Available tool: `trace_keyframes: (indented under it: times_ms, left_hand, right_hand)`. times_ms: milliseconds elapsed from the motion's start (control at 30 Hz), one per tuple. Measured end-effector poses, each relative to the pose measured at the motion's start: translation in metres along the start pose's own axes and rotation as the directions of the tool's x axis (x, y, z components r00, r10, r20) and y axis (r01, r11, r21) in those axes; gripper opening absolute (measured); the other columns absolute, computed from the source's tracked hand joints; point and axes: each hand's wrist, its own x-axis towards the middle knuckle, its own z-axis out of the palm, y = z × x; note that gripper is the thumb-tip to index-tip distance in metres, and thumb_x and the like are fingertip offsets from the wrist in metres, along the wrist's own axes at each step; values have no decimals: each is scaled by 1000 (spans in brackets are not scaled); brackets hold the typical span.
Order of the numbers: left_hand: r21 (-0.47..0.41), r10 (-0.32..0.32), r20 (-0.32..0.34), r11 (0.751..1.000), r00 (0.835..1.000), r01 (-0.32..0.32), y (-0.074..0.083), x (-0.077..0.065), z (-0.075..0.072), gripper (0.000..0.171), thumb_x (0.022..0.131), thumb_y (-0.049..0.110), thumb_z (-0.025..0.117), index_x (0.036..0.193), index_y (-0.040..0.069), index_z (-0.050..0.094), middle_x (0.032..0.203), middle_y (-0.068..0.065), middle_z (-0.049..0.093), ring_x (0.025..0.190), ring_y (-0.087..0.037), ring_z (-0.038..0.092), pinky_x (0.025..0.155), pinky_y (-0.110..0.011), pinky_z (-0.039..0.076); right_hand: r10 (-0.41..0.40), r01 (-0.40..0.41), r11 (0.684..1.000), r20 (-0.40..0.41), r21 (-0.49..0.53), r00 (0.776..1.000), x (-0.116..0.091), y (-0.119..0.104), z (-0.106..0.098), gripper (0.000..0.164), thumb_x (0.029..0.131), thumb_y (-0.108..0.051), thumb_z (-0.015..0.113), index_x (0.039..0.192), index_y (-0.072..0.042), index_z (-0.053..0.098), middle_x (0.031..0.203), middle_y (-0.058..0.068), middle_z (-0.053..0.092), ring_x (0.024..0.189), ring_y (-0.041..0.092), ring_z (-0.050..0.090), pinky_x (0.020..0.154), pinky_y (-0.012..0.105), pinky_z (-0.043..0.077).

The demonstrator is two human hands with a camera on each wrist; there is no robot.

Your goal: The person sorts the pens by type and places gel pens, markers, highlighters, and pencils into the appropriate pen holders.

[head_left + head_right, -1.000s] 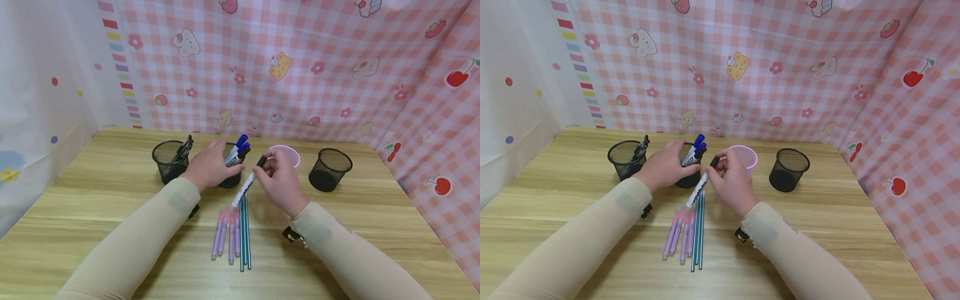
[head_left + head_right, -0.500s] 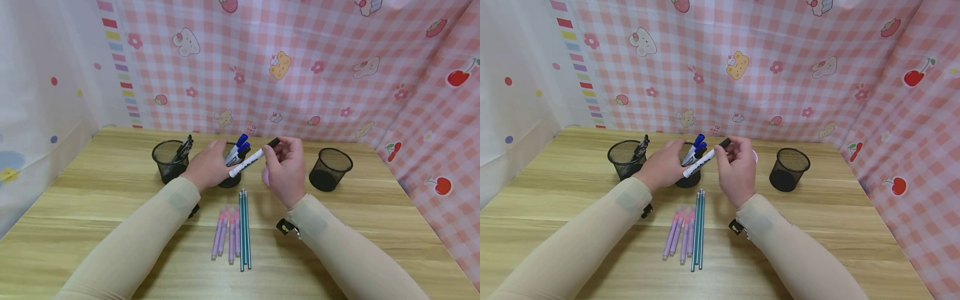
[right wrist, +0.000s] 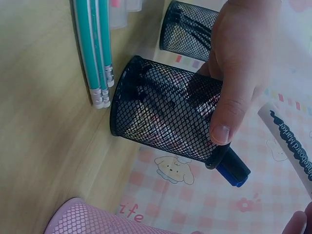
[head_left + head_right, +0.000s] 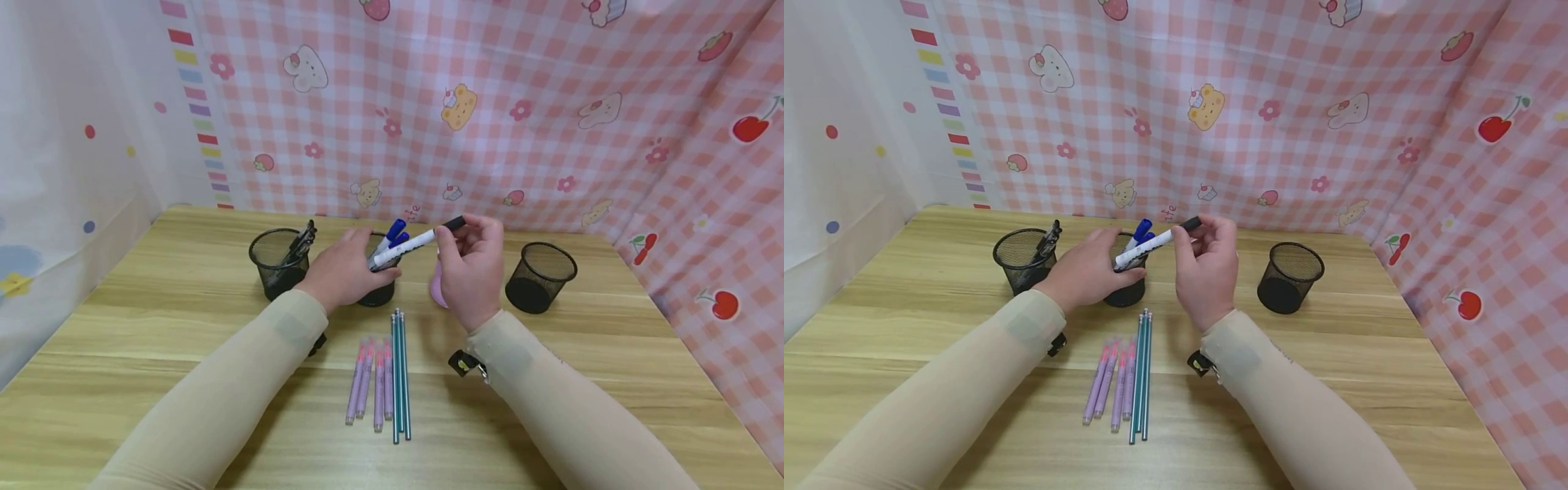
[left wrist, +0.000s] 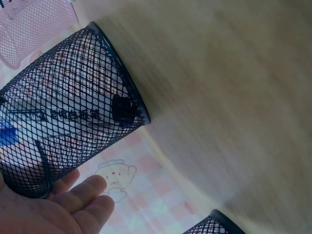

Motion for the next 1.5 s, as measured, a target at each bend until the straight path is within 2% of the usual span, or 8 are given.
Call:
trace_keyframes:
  times_ms: [333, 467, 700, 900, 1100, 1300, 1500]
  left_hand:
    - [9, 4, -3, 1000, 1000, -4, 2, -1, -1, 104, 89, 80, 59, 161, 8, 37, 135, -10, 54, 98, -24, 59, 84, -42, 56]
    - [7, 3, -2, 1000, 1000, -3, 2, -1, -1, 103, 89, 80, 59, 160, 8, 38, 130, -8, 55, 95, -24, 59, 81, -41, 55]
    - [1, -3, 0, 1000, 1000, 3, 2, -1, -1, 101, 89, 80, 60, 159, 9, 40, 126, -7, 54, 94, -24, 59, 79, -40, 54]
    - [-2, -7, 2, 1000, 1000, 7, 2, 0, -1, 99, 89, 80, 60, 156, 10, 42, 119, -5, 54, 91, -23, 60, 75, -38, 53]
    - [-12, -13, 4, 1000, 1000, 13, 1, 0, 0, 99, 89, 79, 60, 158, 11, 40, 125, -6, 54, 94, -23, 59, 78, -39, 53]
    - [-13, -8, 2, 1000, 1000, 8, 1, 0, 0, 99, 90, 78, 60, 159, 10, 39, 126, -7, 54, 95, -24, 60, 81, -40, 54]
    - [-12, -10, 3, 1000, 1000, 10, 1, 0, 0, 100, 90, 78, 60, 159, 10, 38, 128, -7, 54, 97, -24, 60, 83, -41, 54]
  right_hand:
    - [-2, 1, 1000, -12, -17, 1000, 6, 4, 5, 33, 99, -2, 70, 124, 4, 49, 92, 11, 66, 65, 7, 56, 61, 18, 50]
    - [11, -11, 999, 2, -37, 1000, 7, 5, 6, 33, 100, -4, 70, 125, 2, 49, 96, 10, 67, 66, 7, 56, 62, 19, 50]
    - [34, -33, 997, 16, -68, 999, 5, 8, 11, 34, 99, -2, 71, 125, 5, 50, 100, 18, 70, 66, 6, 56, 62, 18, 50]
    - [69, -62, 991, 55, -120, 996, 3, 11, 15, 31, 101, -6, 69, 125, 3, 51, 104, 18, 72, 67, 9, 56, 60, 19, 48]
    - [99, -80, 982, 101, -173, 990, 0, 15, 17, 26, 102, -8, 68, 122, 3, 54, 105, 16, 73, 68, 14, 57, 57, 20, 47]
    - [60, -40, 984, 111, -175, 992, -2, 16, 20, 26, 101, -7, 69, 120, 5, 55, 104, 18, 73, 66, 12, 56, 57, 19, 47]
    - [57, -36, 983, 108, -180, 992, -2, 18, 21, 25, 101, -7, 70, 120, 3, 56, 103, 17, 73, 65, 11, 56, 56, 19, 46]
